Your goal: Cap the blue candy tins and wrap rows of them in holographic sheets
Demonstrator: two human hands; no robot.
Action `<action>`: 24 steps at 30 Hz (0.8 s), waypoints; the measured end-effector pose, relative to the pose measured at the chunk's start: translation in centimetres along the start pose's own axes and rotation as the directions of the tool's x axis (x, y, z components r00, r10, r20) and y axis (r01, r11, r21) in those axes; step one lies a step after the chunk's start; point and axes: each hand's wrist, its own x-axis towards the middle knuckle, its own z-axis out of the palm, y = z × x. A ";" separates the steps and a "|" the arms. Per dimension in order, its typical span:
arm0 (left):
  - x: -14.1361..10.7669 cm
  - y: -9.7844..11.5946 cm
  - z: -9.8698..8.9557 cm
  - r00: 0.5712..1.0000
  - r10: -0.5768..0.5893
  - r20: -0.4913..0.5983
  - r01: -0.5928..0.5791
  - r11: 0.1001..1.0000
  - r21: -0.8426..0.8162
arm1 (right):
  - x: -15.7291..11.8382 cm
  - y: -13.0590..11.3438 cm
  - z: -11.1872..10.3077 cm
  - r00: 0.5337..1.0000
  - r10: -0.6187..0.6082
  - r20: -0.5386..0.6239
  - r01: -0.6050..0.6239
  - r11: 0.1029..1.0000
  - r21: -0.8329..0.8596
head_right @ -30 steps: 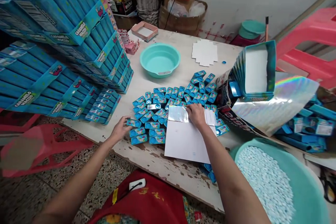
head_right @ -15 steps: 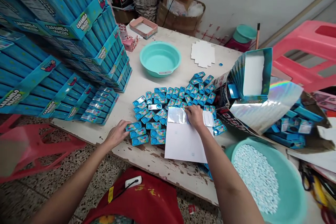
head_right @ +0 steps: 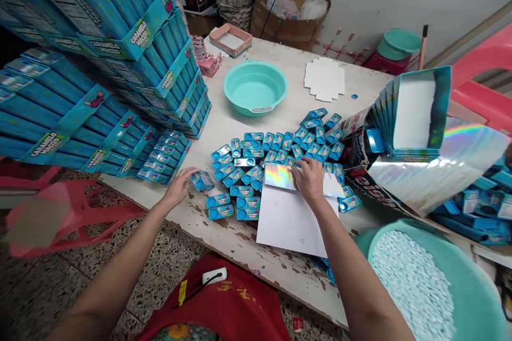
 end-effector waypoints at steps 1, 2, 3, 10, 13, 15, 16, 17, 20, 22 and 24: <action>0.2 0.2 0.3 0.999 -0.043 -0.023 0.042 0.998 -0.053 | -0.1 -1.0 -0.4 1.000 -0.008 -0.026 0.008 1.000 0.003; 0.3 0.6 0.7 0.992 -0.114 -0.050 0.109 0.989 -0.100 | -0.3 -2.3 -0.8 0.999 -0.025 -0.035 0.025 1.000 0.012; 0.5 1.2 1.2 0.977 -0.200 -0.076 0.189 0.973 -0.131 | -0.6 -3.7 -1.2 0.998 -0.051 -0.025 0.052 0.998 0.029; 0.9 4.7 4.1 0.842 -0.526 -0.119 0.529 0.848 -0.008 | -6.1 -14.1 -0.4 0.911 -0.338 0.238 0.269 0.921 0.282; -0.1 4.3 3.7 0.909 -0.416 0.010 0.416 0.909 0.008 | -8.7 -16.7 1.1 0.855 -0.378 0.355 0.269 0.909 0.319; -0.9 3.9 3.0 0.960 -0.245 0.132 0.252 0.967 -0.038 | -9.8 -17.8 2.3 0.836 -0.367 0.408 0.266 0.921 0.284; -1.3 3.7 2.6 0.969 -0.153 0.192 0.172 0.982 -0.084 | -10.0 -18.3 2.9 0.832 -0.358 0.424 0.268 0.928 0.259; -1.6 3.5 2.2 0.966 -0.075 0.246 0.111 0.984 -0.137 | -10.0 -18.7 3.5 0.829 -0.352 0.436 0.272 0.933 0.235; -1.8 3.2 1.3 0.935 0.034 0.354 0.083 0.947 -0.309 | -9.4 -19.8 5.1 0.813 -0.352 0.463 0.299 0.936 0.187; -1.7 3.3 1.2 0.931 0.011 0.365 0.149 0.901 -0.408 | -8.9 -20.2 5.7 0.812 -0.342 0.473 0.302 0.939 0.162; -1.7 3.5 1.6 0.938 -0.022 0.345 0.193 0.862 -0.469 | -8.8 -20.4 5.9 0.814 -0.337 0.473 0.305 0.941 0.145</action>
